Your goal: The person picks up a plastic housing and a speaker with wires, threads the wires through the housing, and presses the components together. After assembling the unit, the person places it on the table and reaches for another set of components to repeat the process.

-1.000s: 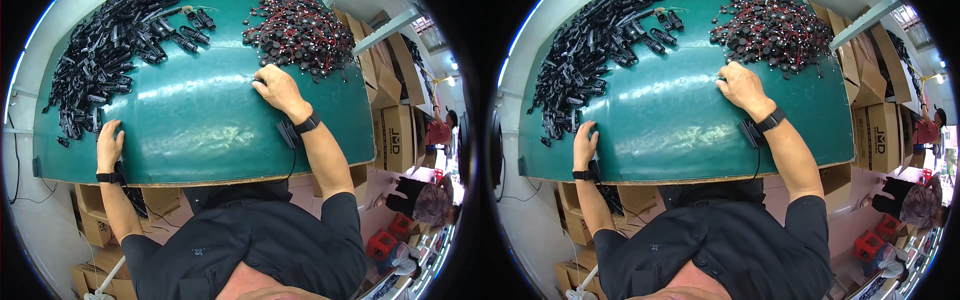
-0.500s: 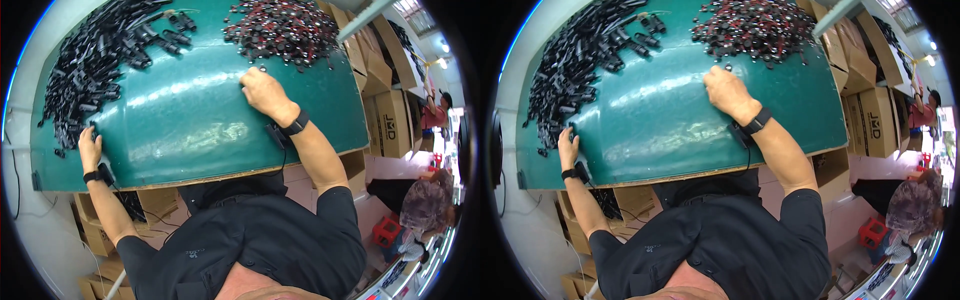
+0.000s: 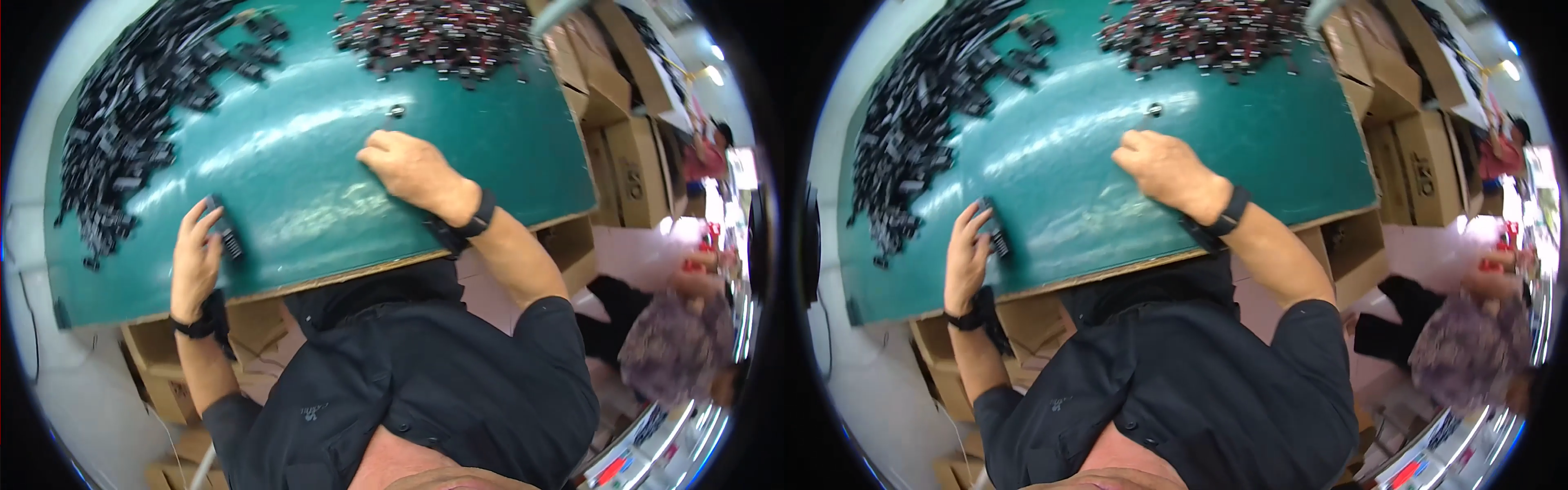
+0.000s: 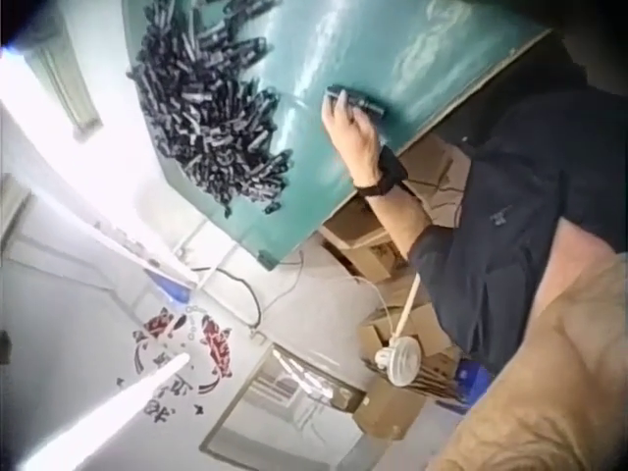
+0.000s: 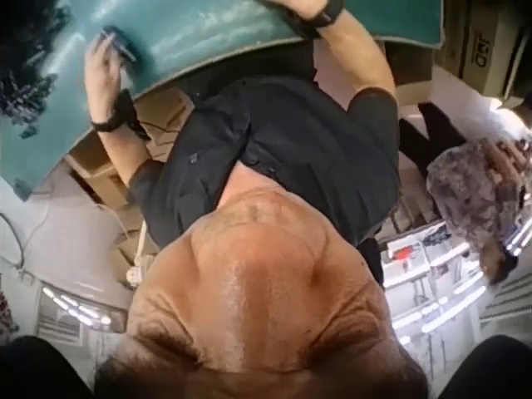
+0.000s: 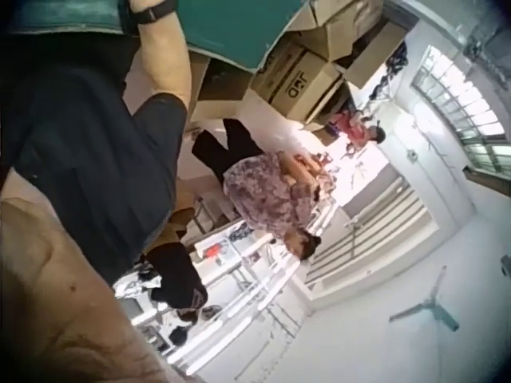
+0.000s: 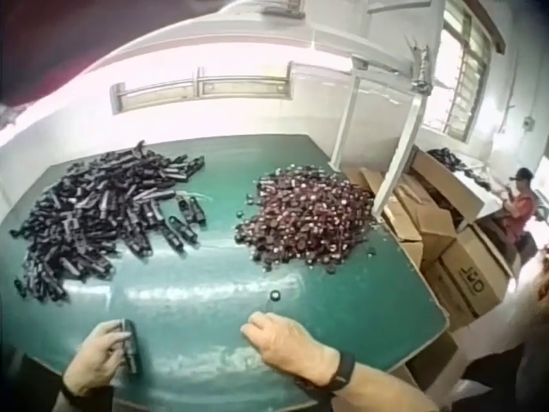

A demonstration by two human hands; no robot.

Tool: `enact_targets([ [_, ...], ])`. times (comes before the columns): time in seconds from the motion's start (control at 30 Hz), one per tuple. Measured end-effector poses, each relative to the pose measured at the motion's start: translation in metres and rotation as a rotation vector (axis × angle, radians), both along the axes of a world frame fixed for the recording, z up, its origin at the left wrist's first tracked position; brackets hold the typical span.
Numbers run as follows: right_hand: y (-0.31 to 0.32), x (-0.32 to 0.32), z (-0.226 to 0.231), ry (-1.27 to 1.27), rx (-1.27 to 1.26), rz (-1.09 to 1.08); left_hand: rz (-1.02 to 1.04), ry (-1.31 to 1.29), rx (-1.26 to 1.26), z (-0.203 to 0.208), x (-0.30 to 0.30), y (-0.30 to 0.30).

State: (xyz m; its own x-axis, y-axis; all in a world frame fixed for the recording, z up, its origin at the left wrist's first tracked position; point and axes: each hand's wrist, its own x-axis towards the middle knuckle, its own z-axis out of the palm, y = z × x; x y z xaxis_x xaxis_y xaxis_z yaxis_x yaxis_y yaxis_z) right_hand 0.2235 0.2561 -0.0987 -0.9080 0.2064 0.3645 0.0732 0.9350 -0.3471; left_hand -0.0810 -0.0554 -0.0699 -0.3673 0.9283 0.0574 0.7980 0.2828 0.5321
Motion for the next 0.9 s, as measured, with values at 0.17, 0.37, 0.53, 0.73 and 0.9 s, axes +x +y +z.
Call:
enact_targets([
  [0.17, -0.019, 0.008, 0.018, 0.126, -0.332, 0.075, 0.078, -0.102, 0.036, 0.009, 0.032, 0.019],
  [0.37, -0.045, 0.012, 0.027, 0.175, -0.885, 0.125, -0.004, 0.268, -0.051, 0.025, 0.041, 0.019],
  [0.53, -0.058, 0.012, 0.023, 0.247, -0.954, 0.184, -0.078, 0.450, 0.049, 0.028, 0.039, 0.022],
  [0.73, -0.070, 0.013, 0.016, 0.259, -1.010, 0.086, -0.048, 0.250, -0.095, 0.023, 0.043, 0.018],
  [0.9, -0.077, 0.011, 0.013, 0.359, -1.201, 0.134, -0.033, 0.057, -0.052, 0.016, 0.047, 0.013],
])
